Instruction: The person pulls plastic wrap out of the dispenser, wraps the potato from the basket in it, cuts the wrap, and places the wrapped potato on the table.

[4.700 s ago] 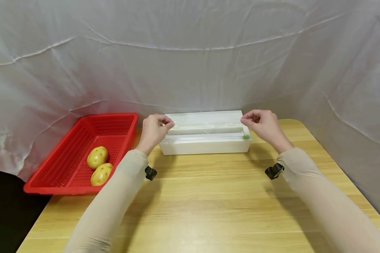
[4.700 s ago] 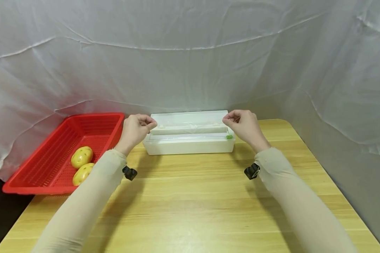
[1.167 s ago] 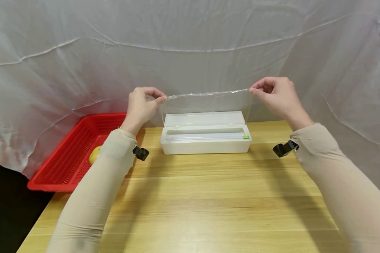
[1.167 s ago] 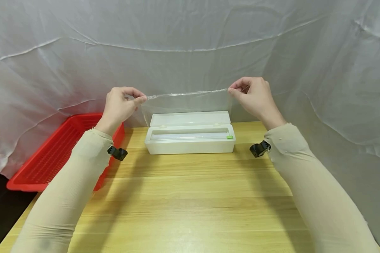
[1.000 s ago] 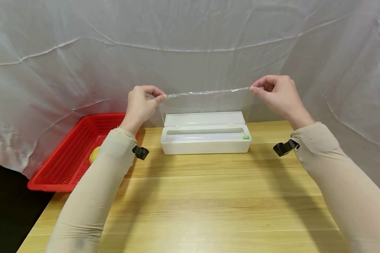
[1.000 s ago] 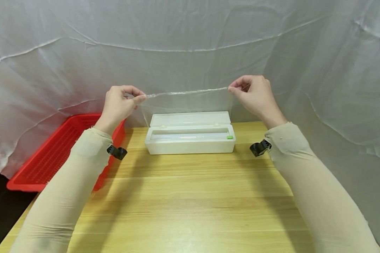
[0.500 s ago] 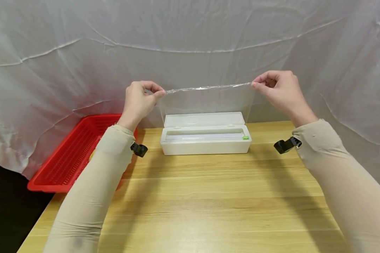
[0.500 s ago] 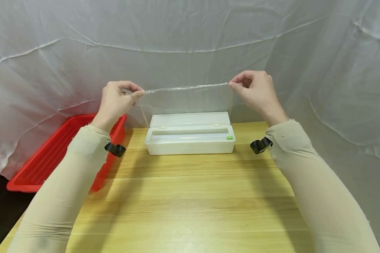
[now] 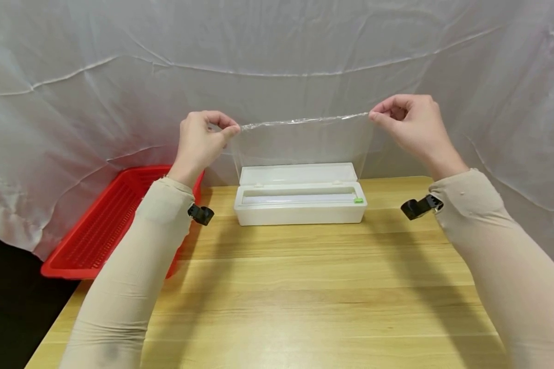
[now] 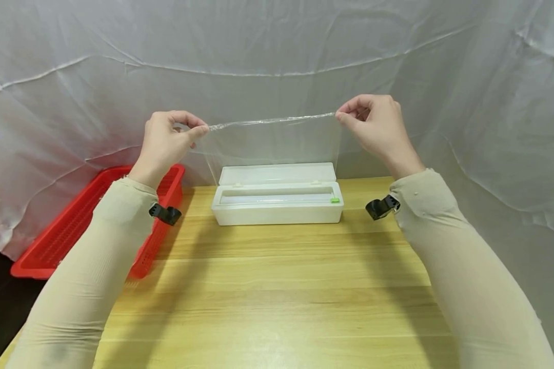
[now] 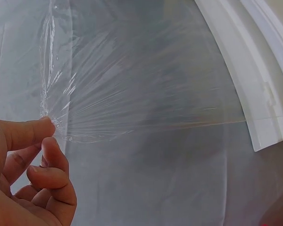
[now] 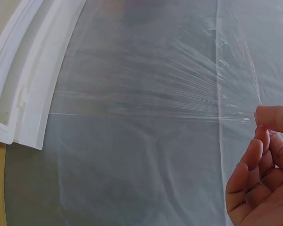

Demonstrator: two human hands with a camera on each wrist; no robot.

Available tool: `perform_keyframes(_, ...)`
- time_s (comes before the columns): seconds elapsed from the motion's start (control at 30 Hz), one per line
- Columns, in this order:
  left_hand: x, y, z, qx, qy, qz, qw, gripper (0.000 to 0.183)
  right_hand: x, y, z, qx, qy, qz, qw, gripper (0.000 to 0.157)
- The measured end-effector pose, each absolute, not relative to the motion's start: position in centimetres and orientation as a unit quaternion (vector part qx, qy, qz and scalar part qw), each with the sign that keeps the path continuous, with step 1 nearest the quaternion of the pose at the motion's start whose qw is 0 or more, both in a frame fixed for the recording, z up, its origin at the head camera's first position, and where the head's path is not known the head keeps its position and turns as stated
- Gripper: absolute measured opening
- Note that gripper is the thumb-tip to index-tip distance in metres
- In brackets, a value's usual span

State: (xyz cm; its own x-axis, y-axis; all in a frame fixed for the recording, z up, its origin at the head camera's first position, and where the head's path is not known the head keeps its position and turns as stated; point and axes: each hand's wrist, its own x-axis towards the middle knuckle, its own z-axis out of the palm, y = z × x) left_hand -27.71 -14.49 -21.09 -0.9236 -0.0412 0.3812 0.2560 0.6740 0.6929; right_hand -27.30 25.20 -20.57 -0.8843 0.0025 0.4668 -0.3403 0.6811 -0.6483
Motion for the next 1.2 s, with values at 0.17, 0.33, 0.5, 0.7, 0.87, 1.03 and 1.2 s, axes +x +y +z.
perform_keyframes(0.17, -27.7, -14.5, -20.7, -0.062, -0.895, -0.397, 0.193, 0.017, -27.2, 25.2, -20.1, 0.093, -0.888, 0.391, 0.223, 0.026)
perform_keyframes(0.33, -27.7, -14.6, -20.2, -0.066, -0.893, -0.398, 0.198, 0.016, -27.1, 25.1, -19.6, 0.091, -0.886, 0.396, 0.223, 0.024)
perform_keyframes(0.5, -27.5, -14.6, -19.8, -0.068, -0.894, -0.396, 0.2, 0.015, -27.1, 25.1, -19.2, 0.089, -0.885, 0.401, 0.219, 0.02)
perform_keyframes(0.7, -27.2, -14.5, -19.2, -0.065, -0.892, -0.402, 0.194, 0.017, -26.9, 25.3, -18.8, 0.087, -0.877, 0.417, 0.223, 0.008)
perform_keyframes(0.87, -27.0, -14.5, -18.9, -0.073, -0.891, -0.4, 0.202, 0.017, -26.7, 25.4, -18.5, 0.089, -0.869, 0.431, 0.225, 0.006)
perform_keyframes(1.03, -26.8, -14.6, -18.5, -0.081, -0.889, -0.399, 0.21, 0.016, -26.3, 25.5, -18.2, 0.089, -0.866, 0.438, 0.225, 0.005)
perform_keyframes(1.2, -26.5, -14.6, -18.1, -0.087, -0.888, -0.396, 0.216, 0.015, -26.0, 25.6, -17.8, 0.095, -0.864, 0.437, 0.23, 0.005)
